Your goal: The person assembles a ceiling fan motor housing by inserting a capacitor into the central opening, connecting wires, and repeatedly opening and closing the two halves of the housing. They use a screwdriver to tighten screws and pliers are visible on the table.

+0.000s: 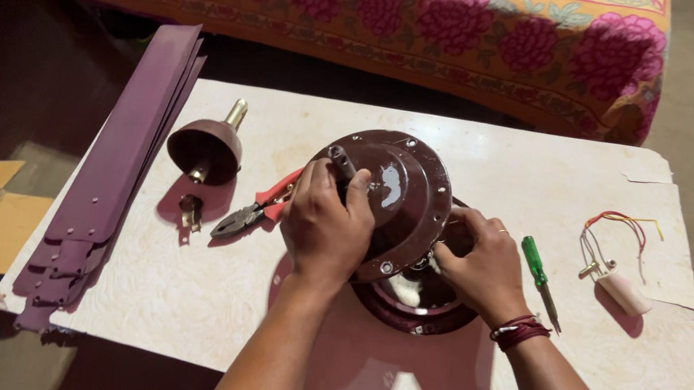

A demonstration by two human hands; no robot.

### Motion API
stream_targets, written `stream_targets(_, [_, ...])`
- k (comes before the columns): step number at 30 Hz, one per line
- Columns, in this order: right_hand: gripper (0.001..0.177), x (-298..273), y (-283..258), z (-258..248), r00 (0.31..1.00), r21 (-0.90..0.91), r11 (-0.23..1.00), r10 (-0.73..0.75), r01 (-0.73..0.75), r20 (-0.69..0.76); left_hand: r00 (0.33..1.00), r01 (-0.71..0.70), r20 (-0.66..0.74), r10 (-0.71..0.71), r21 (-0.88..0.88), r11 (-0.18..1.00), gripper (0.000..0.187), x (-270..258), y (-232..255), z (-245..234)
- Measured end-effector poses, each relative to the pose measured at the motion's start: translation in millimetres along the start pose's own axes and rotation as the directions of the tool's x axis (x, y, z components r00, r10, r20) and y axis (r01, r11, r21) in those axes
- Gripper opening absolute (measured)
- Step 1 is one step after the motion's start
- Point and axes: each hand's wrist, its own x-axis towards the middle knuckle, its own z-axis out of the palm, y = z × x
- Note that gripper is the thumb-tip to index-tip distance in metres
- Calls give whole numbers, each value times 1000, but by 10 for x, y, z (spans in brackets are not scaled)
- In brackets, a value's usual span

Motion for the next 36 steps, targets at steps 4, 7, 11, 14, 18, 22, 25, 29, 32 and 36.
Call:
stream_targets(4, [29, -20, 66, -26, 998, 20, 998, -64, 63, 14, 998, -42, -41, 42, 11, 999, 23, 1, -18, 10])
stream_targets(7, [24, -26, 70, -22, 993, -45, 992, -116, 117, 9, 998, -35, -44, 35, 9, 999, 23, 3, -47, 6])
stream_targets(11, [22, -13, 12, 12, 996, -109, 990, -83, 87, 40, 999, 8, -37, -8, 1, 1000, 23, 30, -87, -6])
stream_targets(14, [21, -53, -13, 38, 995, -148, 985, -82, 89, 52, 996, -46, -82, 46, 1, 999, 22, 47, -134, -36])
stream_targets(18, [26, -43, -9, 58, 991, -63, 994, -87, 94, 102, 998, -2, -66, 1, -10, 1000, 22, 57, -175, -60])
stream_targets(22, [28, -35, -69, 51, 977, -29, 999, -11, 17, 213, 995, -24, -96, 23, -7, 1000, 23, 52, -192, -93])
stream_targets(25, [34, -85, -158, 51, 972, -226, 973, 102, -52, 213, 997, 7, -77, -9, -14, 1000, 23, 58, -190, -97])
stream_targets(29, [28, -68, -217, 23, 984, -199, 980, 36, 0, 176, 998, 24, -53, -25, -11, 1000, 23, 63, -210, -105])
stream_targets(32, [29, -65, -220, 14, 977, -253, 967, 76, -23, 202, 998, 54, -34, -55, -50, 997, 21, 69, -224, -110])
stream_targets(36, [26, -64, -217, 21, 976, -259, 965, 86, -32, 200, 998, 60, -29, -61, -29, 998, 22, 78, -227, -116])
